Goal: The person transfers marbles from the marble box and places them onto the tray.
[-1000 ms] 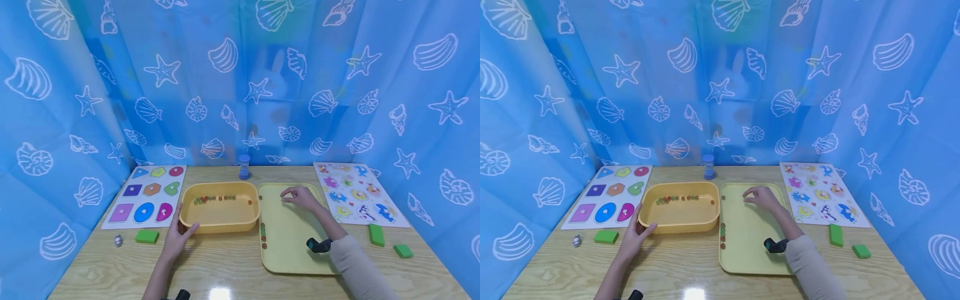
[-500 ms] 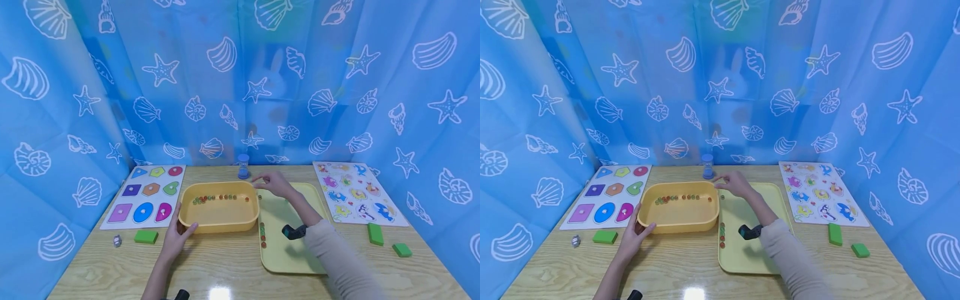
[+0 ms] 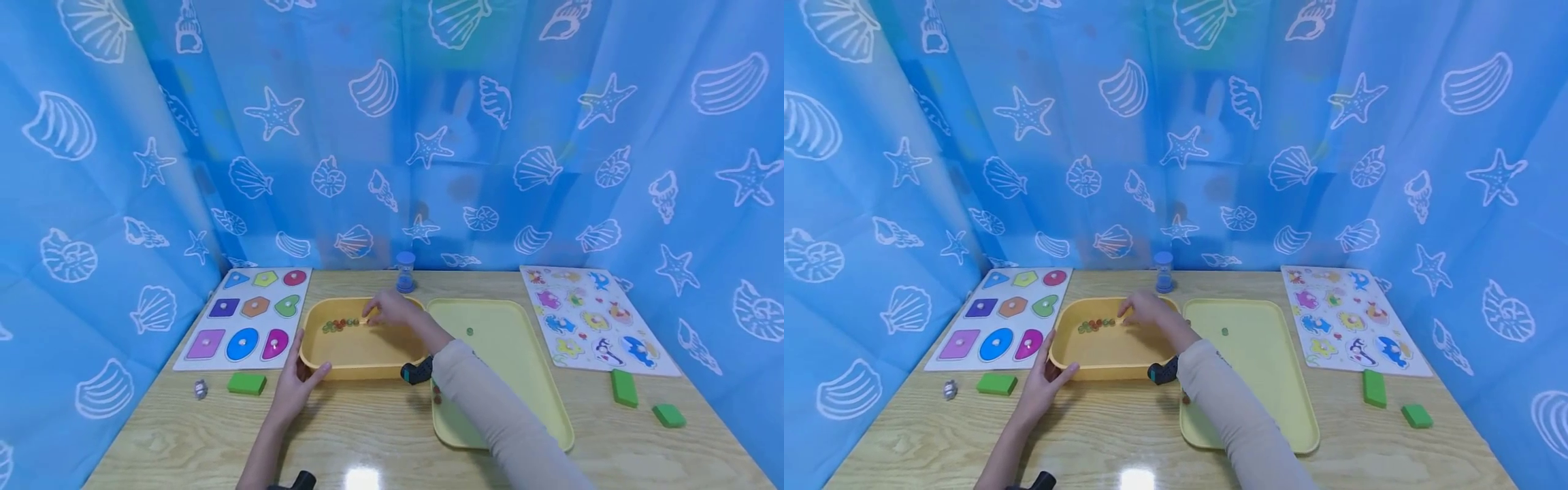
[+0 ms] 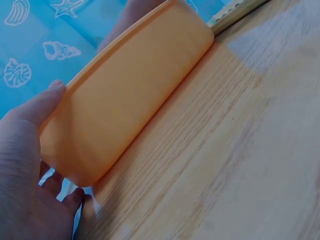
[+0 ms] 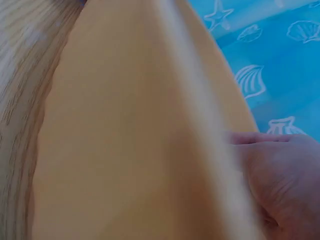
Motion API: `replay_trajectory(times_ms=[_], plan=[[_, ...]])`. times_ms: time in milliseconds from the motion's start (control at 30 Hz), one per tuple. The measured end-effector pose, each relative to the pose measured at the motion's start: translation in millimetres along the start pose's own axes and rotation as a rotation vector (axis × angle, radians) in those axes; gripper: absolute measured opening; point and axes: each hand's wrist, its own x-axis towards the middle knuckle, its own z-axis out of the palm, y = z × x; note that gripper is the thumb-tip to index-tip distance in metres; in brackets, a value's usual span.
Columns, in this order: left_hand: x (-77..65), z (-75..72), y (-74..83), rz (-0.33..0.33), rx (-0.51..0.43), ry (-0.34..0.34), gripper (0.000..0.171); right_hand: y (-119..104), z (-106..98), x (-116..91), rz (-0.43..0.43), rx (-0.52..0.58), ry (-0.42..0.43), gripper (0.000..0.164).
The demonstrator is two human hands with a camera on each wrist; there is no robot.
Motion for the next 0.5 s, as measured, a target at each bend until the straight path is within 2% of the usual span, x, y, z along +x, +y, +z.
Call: replay_trajectory(times_ms=[100, 267, 400, 500], plan=[[0.6, 1.2, 0.3, 0.007, 0.000, -0.001, 0.084, 4.4, 3.9, 0.7, -0.017, -0.070, -0.019, 0.018], [1.3, 1.9, 1.0, 0.021, -0.009, -0.006, 0.084, 8.9, 7.0, -0.8, -0.050, -0.105, -0.025, 0.011], [1.2, 1.4, 0.1, 0.008, -0.012, -0.005, 0.084, 7.8, 7.1, -3.0, -0.040, -0.100, -0.007, 0.010], [1.4, 0.2, -1.0, -0.004, -0.014, -0.001, 0.084, 3.5, -2.1, -8.6, -0.026, -0.033, 0.033, 0.013]])
